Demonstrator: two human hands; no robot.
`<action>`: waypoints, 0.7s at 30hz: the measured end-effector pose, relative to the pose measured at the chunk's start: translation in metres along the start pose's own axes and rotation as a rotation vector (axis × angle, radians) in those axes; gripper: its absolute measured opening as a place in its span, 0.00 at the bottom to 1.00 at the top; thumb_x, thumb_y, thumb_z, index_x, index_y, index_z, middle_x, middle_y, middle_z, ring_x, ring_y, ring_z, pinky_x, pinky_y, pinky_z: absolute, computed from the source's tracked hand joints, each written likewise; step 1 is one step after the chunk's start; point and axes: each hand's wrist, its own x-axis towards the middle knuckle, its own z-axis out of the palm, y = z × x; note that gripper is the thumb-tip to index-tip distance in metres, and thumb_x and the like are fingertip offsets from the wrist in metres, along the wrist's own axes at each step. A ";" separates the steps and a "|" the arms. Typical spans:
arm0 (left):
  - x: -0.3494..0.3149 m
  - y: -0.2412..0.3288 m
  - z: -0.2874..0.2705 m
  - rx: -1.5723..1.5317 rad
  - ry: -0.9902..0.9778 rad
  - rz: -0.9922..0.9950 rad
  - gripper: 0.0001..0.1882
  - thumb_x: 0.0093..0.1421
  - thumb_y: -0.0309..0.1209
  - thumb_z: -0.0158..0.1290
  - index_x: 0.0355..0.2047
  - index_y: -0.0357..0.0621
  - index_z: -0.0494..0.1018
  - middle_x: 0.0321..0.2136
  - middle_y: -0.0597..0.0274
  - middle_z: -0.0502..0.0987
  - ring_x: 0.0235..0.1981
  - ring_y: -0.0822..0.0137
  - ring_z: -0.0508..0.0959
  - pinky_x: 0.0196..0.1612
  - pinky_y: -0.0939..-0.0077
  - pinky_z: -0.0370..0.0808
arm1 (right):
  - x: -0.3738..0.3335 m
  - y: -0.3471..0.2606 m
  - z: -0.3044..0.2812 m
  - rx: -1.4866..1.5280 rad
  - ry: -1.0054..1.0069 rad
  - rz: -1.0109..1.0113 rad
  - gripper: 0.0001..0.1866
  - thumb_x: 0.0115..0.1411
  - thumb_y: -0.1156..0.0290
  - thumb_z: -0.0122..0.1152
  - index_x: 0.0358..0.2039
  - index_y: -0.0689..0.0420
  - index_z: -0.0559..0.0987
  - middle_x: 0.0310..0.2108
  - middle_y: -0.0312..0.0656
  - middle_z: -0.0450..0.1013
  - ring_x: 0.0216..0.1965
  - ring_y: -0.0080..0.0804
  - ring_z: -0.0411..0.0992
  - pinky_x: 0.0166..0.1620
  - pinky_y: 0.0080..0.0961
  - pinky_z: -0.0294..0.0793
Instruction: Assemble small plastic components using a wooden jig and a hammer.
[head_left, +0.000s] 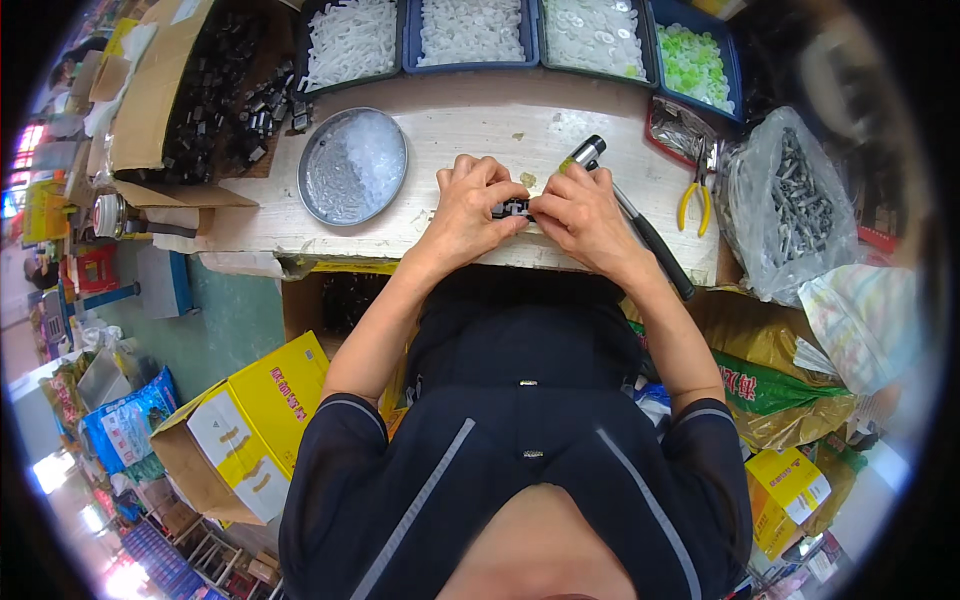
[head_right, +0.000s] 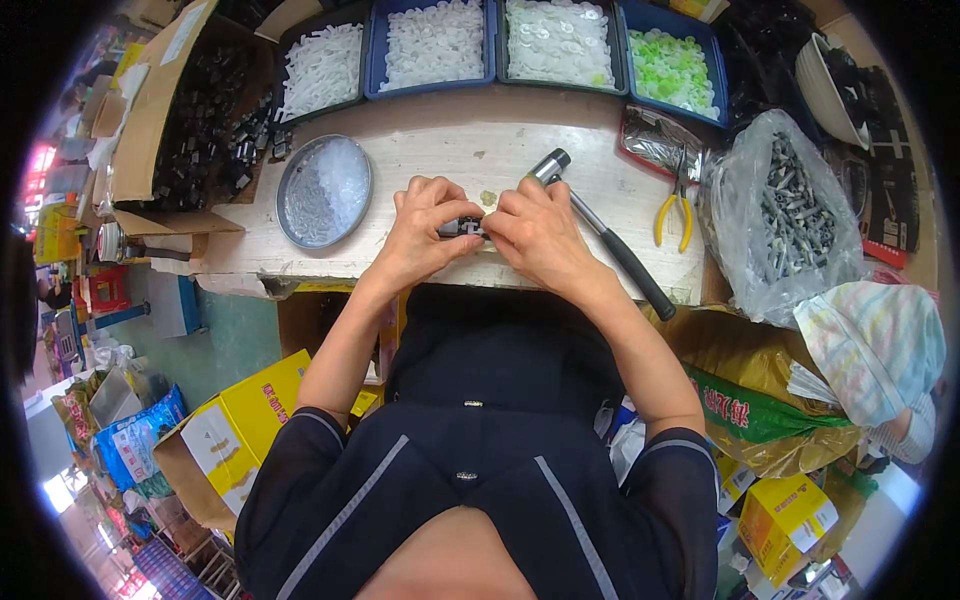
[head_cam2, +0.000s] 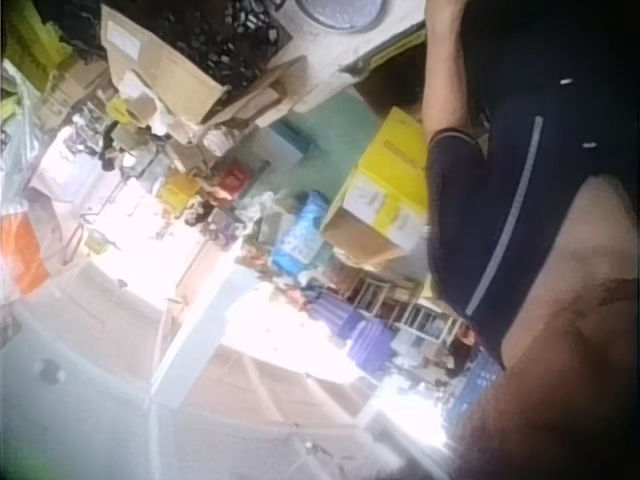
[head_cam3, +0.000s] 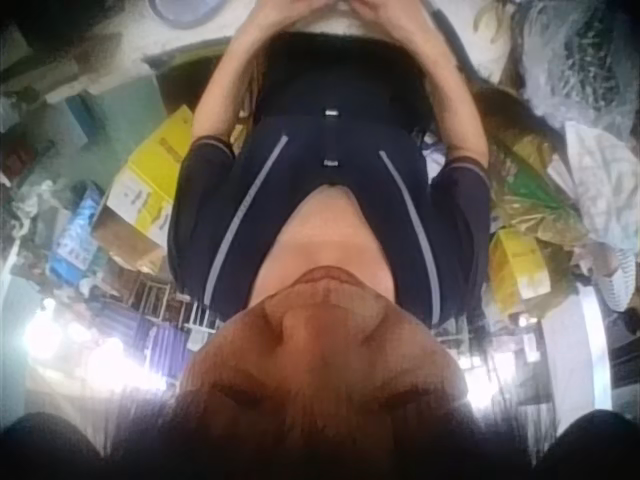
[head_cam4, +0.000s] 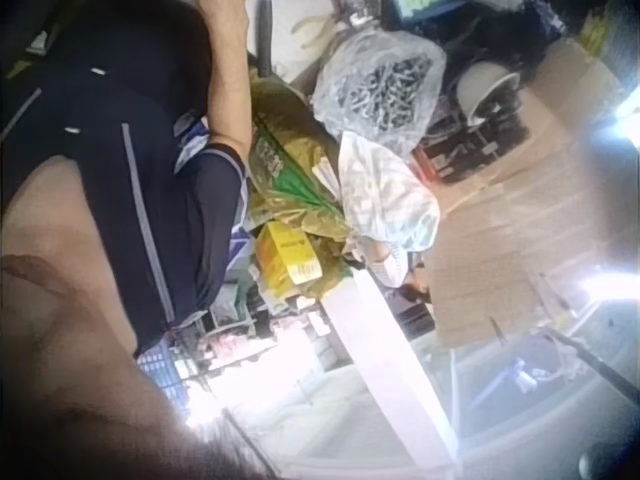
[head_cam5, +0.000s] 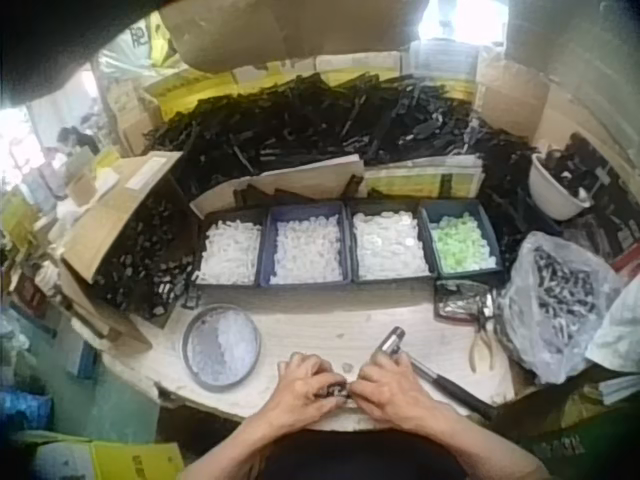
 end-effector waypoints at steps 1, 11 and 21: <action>0.001 0.001 0.000 0.002 -0.001 -0.001 0.16 0.39 0.31 0.62 0.32 0.48 0.76 0.33 0.65 0.70 0.40 0.64 0.65 0.43 0.69 0.56 | 0.001 0.000 -0.001 -0.001 -0.019 0.002 0.04 0.46 0.71 0.59 0.26 0.52 0.77 0.25 0.33 0.66 0.33 0.31 0.63 0.36 0.31 0.55; 0.016 0.011 -0.005 0.098 -0.103 -0.004 0.11 0.40 0.30 0.60 0.27 0.46 0.75 0.30 0.63 0.69 0.38 0.62 0.65 0.41 0.67 0.56 | -0.005 0.007 -0.013 0.055 0.048 0.035 0.06 0.47 0.73 0.58 0.28 0.52 0.77 0.26 0.33 0.67 0.34 0.31 0.64 0.36 0.30 0.55; 0.146 0.059 0.009 0.356 -0.249 0.274 0.10 0.45 0.35 0.57 0.26 0.44 0.75 0.28 0.60 0.72 0.37 0.57 0.68 0.41 0.61 0.59 | -0.022 0.105 -0.065 -0.601 0.188 0.518 0.05 0.45 0.72 0.55 0.25 0.54 0.77 0.28 0.40 0.70 0.36 0.37 0.66 0.38 0.36 0.60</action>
